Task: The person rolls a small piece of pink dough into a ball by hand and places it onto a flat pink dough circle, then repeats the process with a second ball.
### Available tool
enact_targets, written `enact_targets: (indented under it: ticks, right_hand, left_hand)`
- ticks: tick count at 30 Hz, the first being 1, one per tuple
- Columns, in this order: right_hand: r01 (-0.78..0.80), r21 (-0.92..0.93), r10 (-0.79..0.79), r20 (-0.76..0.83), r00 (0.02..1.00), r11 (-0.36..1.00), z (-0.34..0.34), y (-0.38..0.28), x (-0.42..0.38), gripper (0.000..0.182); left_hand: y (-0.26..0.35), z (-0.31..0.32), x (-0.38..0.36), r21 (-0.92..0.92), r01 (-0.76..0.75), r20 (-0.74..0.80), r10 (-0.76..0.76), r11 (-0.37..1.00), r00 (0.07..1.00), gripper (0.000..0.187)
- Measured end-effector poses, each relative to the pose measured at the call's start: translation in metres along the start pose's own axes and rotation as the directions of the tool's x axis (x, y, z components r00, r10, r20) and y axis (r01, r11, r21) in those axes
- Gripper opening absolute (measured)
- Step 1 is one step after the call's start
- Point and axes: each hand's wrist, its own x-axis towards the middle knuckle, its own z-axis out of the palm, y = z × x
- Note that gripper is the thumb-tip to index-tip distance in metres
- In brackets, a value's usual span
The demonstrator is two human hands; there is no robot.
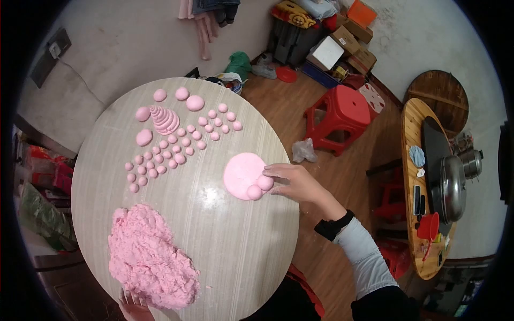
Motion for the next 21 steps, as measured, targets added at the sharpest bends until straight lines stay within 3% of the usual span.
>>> enact_targets:
  ticks: [1, 3, 7, 9, 10, 12, 13, 15, 16, 18, 21]
  right_hand:
    - [0.005, 0.002, -0.005, 0.002, 1.000, 1.000, 0.000, 0.000, -0.001, 0.038]
    - [-0.159, 0.002, 0.159, 0.048, 0.986, 0.987, 0.000, -0.002, -0.004, 0.040]
    - [-0.242, 0.058, 0.237, 0.080, 0.968, 0.968, 0.000, -0.010, -0.005, 0.040]
    - [-0.191, 0.069, 0.200, -0.175, 0.964, 0.979, -0.004, -0.016, -0.008, 0.039]
    - [-0.179, 0.071, 0.189, -0.167, 0.968, 0.981, -0.005, -0.022, -0.008, 0.039]
    - [-0.232, 0.048, 0.236, -0.281, 0.930, 0.972, -0.006, -0.043, -0.011, 0.039]
    - [-0.220, 0.055, 0.226, -0.271, 0.935, 0.974, 0.001, -0.059, -0.012, 0.039]
    - [-0.146, 0.174, 0.143, 0.027, 0.989, 0.974, 0.027, -0.095, -0.012, 0.042]
    - [-0.131, 0.193, 0.126, 0.038, 0.991, 0.972, 0.044, -0.105, -0.011, 0.042]
    - [0.124, 0.161, -0.177, 0.376, 0.909, 0.979, 0.088, -0.125, -0.012, 0.055]
    - [0.124, 0.186, -0.203, 0.508, 0.837, 0.975, 0.148, -0.149, -0.018, 0.070]
  left_hand:
    - [0.000, 0.002, -0.002, -0.002, -0.004, -0.003, 0.004, 1.000, 1.000, 0.051]
    - [0.001, 0.012, -0.006, 0.042, -0.044, -0.076, 0.047, 0.998, 0.996, 0.051]
    - [0.001, 0.008, -0.008, 0.037, -0.065, -0.055, 0.067, 0.997, 0.996, 0.050]
    - [0.003, 0.013, -0.013, 0.021, -0.057, -0.061, 0.058, 0.998, 0.996, 0.051]
    - [0.004, 0.015, -0.013, 0.016, -0.066, -0.071, 0.067, 0.998, 0.995, 0.051]
    - [-0.002, 0.014, -0.011, 0.178, -0.124, -0.224, 0.163, 0.976, 0.961, 0.047]
    - [-0.002, 0.002, -0.012, 0.172, -0.179, -0.063, 0.192, 0.969, 0.979, 0.042]
    - [-0.005, 0.032, -0.012, 0.107, -0.187, -0.195, 0.205, 0.977, 0.959, 0.032]
    - [-0.007, 0.033, -0.008, 0.109, -0.200, -0.129, 0.213, 0.974, 0.968, 0.029]
    - [-0.009, 0.035, -0.003, 0.121, -0.224, -0.040, 0.231, 0.967, 0.972, 0.026]
    - [-0.003, 0.044, -0.010, 0.152, -0.217, 0.004, 0.219, 0.964, 0.976, 0.024]
